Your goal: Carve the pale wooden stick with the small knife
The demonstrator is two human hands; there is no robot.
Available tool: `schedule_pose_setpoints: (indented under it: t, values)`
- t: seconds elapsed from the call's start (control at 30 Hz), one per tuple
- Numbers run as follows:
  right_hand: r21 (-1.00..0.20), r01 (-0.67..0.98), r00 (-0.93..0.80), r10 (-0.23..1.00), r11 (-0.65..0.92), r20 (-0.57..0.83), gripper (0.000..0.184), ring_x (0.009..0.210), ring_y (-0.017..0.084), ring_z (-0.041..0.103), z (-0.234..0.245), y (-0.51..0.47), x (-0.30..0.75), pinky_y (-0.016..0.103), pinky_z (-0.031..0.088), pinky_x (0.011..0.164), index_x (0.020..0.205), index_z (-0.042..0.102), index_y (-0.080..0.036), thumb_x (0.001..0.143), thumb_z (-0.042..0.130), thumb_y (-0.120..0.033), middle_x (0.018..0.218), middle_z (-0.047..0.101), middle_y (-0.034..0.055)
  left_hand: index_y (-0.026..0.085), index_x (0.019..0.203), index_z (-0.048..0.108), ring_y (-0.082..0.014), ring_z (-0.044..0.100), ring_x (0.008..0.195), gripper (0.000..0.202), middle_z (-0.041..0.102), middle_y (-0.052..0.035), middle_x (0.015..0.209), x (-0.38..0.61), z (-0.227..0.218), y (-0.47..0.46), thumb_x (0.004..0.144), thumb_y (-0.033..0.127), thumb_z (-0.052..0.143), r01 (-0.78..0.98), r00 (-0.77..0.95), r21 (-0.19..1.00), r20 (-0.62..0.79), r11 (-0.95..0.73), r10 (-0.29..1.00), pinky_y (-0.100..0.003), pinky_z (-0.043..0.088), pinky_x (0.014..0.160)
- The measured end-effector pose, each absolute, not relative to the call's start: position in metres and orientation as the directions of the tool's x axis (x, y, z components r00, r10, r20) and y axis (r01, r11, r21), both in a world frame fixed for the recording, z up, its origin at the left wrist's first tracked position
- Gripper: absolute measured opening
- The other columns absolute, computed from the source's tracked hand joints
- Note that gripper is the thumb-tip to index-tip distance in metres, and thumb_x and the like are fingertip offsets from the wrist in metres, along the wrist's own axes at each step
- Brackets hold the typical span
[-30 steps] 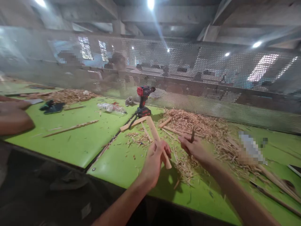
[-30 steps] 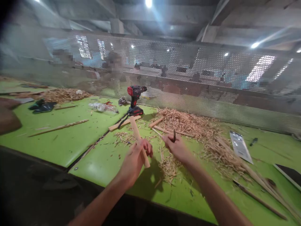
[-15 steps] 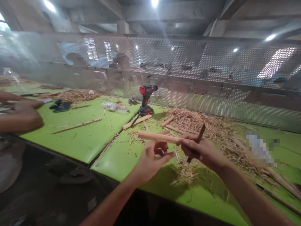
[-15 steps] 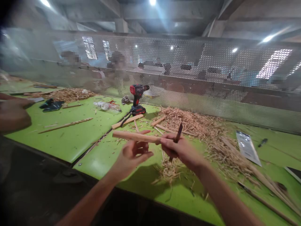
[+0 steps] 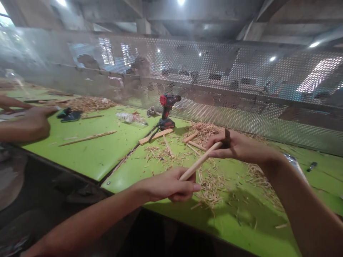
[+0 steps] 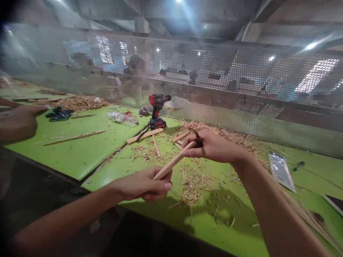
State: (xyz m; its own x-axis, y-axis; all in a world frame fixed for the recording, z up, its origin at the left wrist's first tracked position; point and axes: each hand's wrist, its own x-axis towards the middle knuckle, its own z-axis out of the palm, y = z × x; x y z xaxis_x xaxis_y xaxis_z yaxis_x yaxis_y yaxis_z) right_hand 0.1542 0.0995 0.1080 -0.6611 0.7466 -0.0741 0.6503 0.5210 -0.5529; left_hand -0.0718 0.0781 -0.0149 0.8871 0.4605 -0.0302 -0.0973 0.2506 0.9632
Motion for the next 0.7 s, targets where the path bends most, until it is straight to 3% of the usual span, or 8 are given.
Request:
schedule_pose_setpoints:
  t: [0.13,0.23,0.47,0.6,0.7]
  values:
    - [-0.559,0.687,-0.457,0.874,0.464,0.164,0.027,0.061,0.013,0.047,0.1,0.084,0.143,0.027,0.037,0.055,0.095,0.064,-0.02,0.09,0.062,-0.047,0.071,0.056,-0.0007,0.021,0.072,0.036,-0.0024,0.023,0.042,0.037,0.031,0.0111,0.051,-0.072,-0.011,0.088,0.086,0.032,0.069,-0.165,0.856,0.94,-0.013,0.298,0.517,-0.017,0.017,0.04]
    - [-0.58,0.651,-0.383,0.871,0.491,0.307,0.022,0.06,0.012,0.043,0.095,0.077,0.139,0.027,0.034,0.054,0.092,0.063,-0.02,0.091,0.063,-0.042,0.071,0.053,-0.0012,0.021,0.073,0.036,-0.0026,0.021,0.042,0.036,0.029,0.0114,0.051,-0.077,-0.01,0.093,0.086,0.03,0.069,-0.192,0.839,0.934,-0.003,0.301,0.545,-0.018,0.015,0.04]
    - [-0.855,0.404,-0.245,0.939,0.325,0.241,0.017,0.052,0.008,0.036,0.088,0.099,0.143,0.025,0.028,0.048,0.095,0.058,-0.019,0.086,0.066,-0.032,0.064,0.044,-0.0054,0.021,0.072,0.035,-0.0026,0.024,0.041,0.036,0.032,0.0102,0.053,-0.072,-0.018,0.088,0.093,0.036,0.06,-0.175,0.864,0.948,0.018,0.266,0.504,-0.02,0.015,0.039]
    - [-0.855,0.422,-0.151,0.953,0.302,0.262,0.011,0.051,0.008,0.036,0.083,0.106,0.128,0.024,0.027,0.047,0.091,0.054,-0.017,0.09,0.059,-0.027,0.062,0.041,-0.0063,0.021,0.075,0.036,-0.0031,0.025,0.043,0.033,0.032,0.0099,0.055,-0.067,-0.02,0.086,0.091,0.034,0.062,-0.215,0.779,0.927,-0.027,0.308,0.626,-0.021,0.013,0.039]
    - [-0.789,0.503,-0.226,0.935,0.352,0.273,0.017,0.053,0.008,0.037,0.082,0.105,0.117,0.025,0.03,0.05,0.083,0.055,-0.016,0.09,0.061,-0.03,0.062,0.042,-0.0055,0.02,0.075,0.039,-0.0031,0.029,0.044,0.031,0.036,0.0091,0.056,-0.067,-0.018,0.089,0.087,0.029,0.067,-0.186,0.786,0.942,-0.029,0.28,0.618,-0.021,0.016,0.041]
